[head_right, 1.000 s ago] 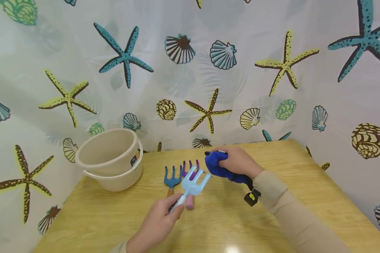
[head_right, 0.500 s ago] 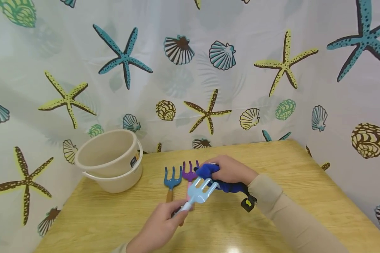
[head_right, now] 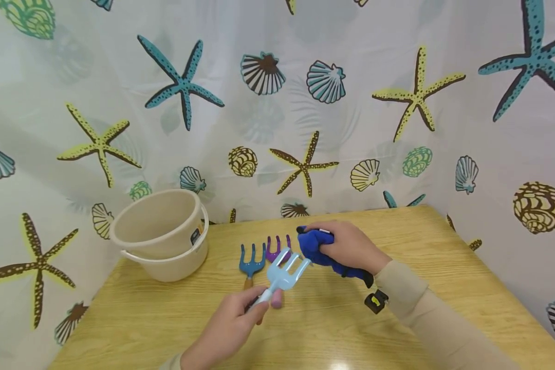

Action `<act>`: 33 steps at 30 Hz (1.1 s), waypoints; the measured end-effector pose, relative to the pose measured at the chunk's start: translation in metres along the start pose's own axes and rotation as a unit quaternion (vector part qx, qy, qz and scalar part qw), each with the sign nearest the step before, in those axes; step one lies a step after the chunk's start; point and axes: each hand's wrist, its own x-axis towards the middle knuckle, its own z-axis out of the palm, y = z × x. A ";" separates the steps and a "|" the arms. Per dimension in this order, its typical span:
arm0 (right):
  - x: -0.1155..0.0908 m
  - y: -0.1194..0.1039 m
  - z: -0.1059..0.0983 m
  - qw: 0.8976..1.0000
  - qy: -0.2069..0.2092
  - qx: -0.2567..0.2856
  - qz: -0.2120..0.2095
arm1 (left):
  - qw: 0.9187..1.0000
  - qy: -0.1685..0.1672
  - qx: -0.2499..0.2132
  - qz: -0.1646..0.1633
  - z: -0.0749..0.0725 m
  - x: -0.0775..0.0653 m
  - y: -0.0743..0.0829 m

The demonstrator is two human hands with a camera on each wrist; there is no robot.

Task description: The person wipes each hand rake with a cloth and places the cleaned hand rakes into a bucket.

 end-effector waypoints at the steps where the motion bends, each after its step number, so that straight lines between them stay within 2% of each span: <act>1: -0.001 -0.003 -0.003 1.000 0.013 0.014 -0.007 | 1.000 -0.001 -0.002 0.002 0.000 0.000 -0.001; 4: -0.001 -0.011 -0.010 0.998 0.025 0.040 -0.043 | 1.000 -0.001 -0.013 0.004 0.001 0.000 -0.003; 9: -0.004 -0.018 -0.006 0.997 -0.013 0.017 -0.073 | 1.000 0.011 -0.012 0.006 0.001 0.001 -0.002; 12: -0.005 -0.017 0.000 0.997 -0.031 -0.018 -0.064 | 1.000 0.012 -0.012 0.005 0.002 0.001 -0.001; 16: -0.006 -0.014 0.006 0.996 -0.050 -0.049 -0.049 | 1.000 0.000 -0.019 -0.013 0.005 -0.001 -0.001; 26: -0.014 -0.003 0.011 0.994 -0.088 -0.070 -0.006 | 0.999 0.000 -0.026 -0.031 0.006 -0.002 -0.001; 30: -0.018 0.000 0.008 0.994 -0.066 -0.088 0.008 | 1.000 0.010 -0.016 -0.025 0.005 0.000 -0.001; 33: -0.019 -0.002 0.001 0.996 -0.020 -0.087 0.006 | 1.000 0.013 -0.017 -0.022 0.005 0.001 -0.002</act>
